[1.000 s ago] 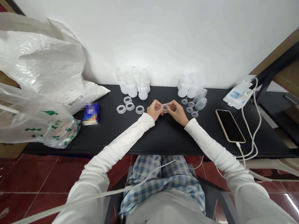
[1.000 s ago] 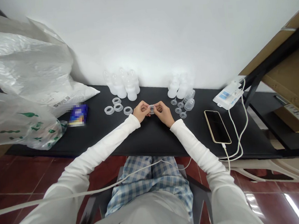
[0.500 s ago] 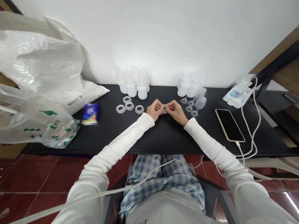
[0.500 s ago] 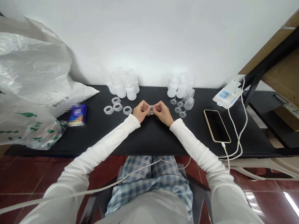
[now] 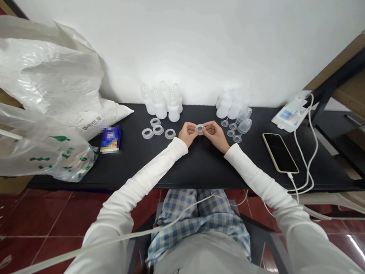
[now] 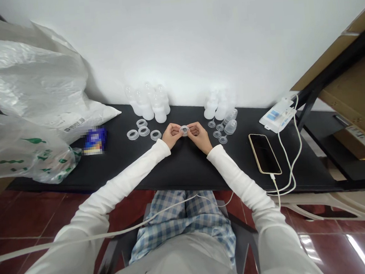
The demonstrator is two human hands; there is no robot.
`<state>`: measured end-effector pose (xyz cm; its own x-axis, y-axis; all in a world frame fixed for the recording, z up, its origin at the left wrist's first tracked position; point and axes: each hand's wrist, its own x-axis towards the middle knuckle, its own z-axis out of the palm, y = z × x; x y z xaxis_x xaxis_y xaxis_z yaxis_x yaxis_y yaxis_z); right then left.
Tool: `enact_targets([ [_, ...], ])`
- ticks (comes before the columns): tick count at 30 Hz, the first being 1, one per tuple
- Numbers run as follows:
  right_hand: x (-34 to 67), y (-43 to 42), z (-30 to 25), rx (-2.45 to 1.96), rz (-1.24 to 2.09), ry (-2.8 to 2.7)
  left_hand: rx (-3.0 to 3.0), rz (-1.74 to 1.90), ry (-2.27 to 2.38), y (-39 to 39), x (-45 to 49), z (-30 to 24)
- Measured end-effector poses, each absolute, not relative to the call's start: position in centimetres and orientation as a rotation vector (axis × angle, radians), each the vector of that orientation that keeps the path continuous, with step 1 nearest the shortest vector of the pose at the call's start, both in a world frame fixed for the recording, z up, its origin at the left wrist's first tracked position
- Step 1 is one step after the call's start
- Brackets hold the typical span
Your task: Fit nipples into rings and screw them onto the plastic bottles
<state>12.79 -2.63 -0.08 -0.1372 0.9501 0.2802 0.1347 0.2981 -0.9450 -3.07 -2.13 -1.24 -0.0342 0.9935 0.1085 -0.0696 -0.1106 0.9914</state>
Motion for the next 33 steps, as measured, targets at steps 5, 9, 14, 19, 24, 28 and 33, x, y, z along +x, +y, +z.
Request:
enact_targets([
  [5,12.8,-2.4,-0.5,-1.061,0.966,-1.565,1.230,1.320,1.154,-2.2,-3.1,-1.3],
  [9,12.6,-2.5,-0.7,-1.057,0.962,-1.562,1.249,1.305,1.198,-2.3,-3.1,-1.2],
  [14,12.1,-2.6,-0.9,-1.086,0.934,-1.525,1.231,1.282,1.211,-2.4,-3.2,-1.1],
  [19,11.9,-2.5,-0.8,-1.113,0.923,-1.508,1.248,1.278,1.214,-2.7,-3.1,-0.7],
  [24,11.8,-2.5,-0.7,-1.104,0.914,-1.487,1.247,1.301,1.221,-2.8,-3.0,-0.7],
  [28,11.8,-2.6,-0.7,-1.107,0.894,-1.512,1.236,1.297,1.232,-2.7,-2.9,-0.7],
  [33,11.6,-2.7,-0.6,-1.116,0.904,-1.509,1.194,1.279,1.230,-2.9,-2.6,-0.3],
])
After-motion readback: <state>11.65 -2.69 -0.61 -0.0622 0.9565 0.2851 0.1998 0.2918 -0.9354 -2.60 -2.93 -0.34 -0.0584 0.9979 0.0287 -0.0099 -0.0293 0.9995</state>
